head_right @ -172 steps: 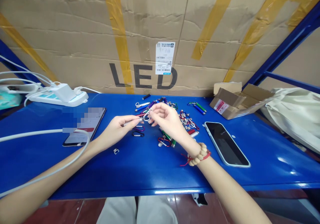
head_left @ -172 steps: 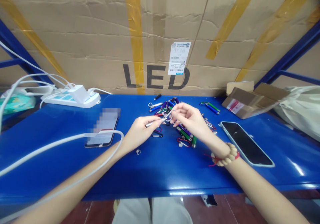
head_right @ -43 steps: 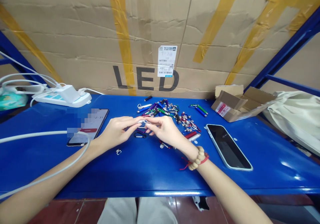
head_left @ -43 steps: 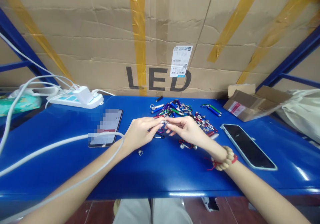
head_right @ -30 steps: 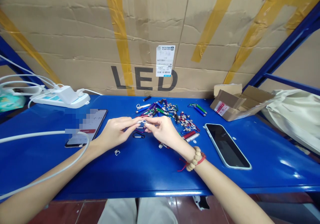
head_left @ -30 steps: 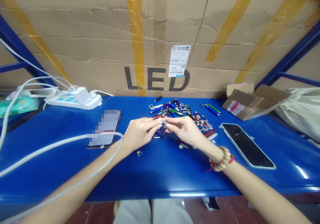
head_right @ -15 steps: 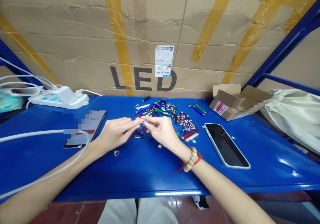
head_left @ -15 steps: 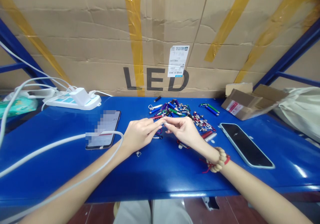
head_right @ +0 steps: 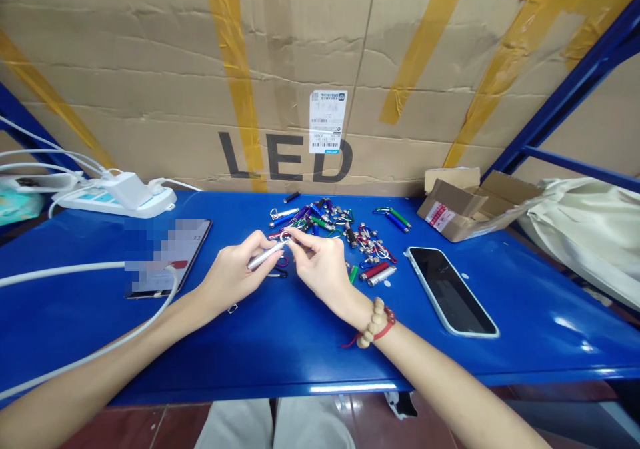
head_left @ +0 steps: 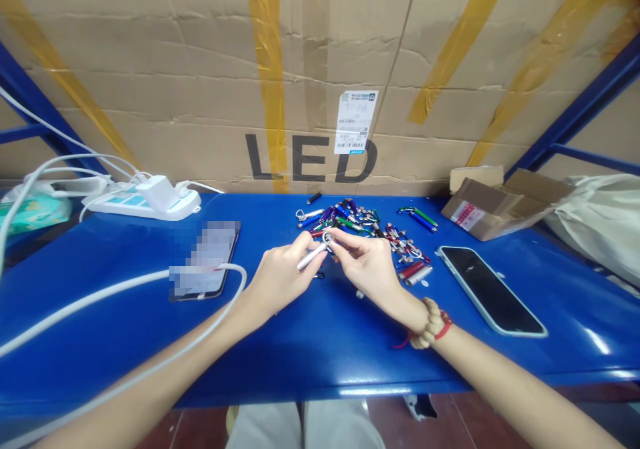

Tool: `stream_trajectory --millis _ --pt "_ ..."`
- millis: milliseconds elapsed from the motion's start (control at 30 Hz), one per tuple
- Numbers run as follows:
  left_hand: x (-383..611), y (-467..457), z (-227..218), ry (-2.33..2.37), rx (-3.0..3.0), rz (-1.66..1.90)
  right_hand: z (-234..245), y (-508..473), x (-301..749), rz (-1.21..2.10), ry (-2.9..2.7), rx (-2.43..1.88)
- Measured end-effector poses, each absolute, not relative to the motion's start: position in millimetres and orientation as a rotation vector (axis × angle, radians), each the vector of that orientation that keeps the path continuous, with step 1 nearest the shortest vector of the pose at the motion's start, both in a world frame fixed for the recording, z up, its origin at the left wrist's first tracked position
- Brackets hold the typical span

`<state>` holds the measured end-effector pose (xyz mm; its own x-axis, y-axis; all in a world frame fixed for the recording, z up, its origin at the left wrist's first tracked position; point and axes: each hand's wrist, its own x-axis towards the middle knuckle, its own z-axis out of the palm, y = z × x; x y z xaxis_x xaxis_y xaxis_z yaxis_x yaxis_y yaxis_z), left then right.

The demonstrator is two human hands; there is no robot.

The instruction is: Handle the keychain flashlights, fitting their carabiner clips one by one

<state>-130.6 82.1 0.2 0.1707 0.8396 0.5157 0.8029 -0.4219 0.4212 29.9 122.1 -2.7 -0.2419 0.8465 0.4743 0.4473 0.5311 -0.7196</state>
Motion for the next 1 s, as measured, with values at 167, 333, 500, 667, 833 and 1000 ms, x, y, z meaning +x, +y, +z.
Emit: stream_trajectory --millis 167,333,500,667,833,1000 --pt "-130.7 83.4 -3.7 1.7 2.709 1.088 -0.5 119.8 27.8 0.531 -1.893 -1.09" --pt "-133.3 84.6 -4.3 1.561 3.103 1.109 0.7 117.9 26.1 0.559 -1.916 -1.113" --pt "-127.7 80.1 -3.4 1.408 3.041 1.049 0.7 117.7 25.6 0.535 -1.97 -1.09" --pt "-117.5 74.4 5.0 1.484 2.014 1.117 -1.7 122.6 28.0 0.383 -1.928 -1.084" --pt "-114.1 78.5 11.3 1.168 1.377 1.031 -2.7 125.4 30.5 0.231 -1.947 -0.966" --pt "-114.9 84.4 7.5 1.198 1.267 0.971 -4.0 123.1 29.1 0.22 -1.957 -0.92"
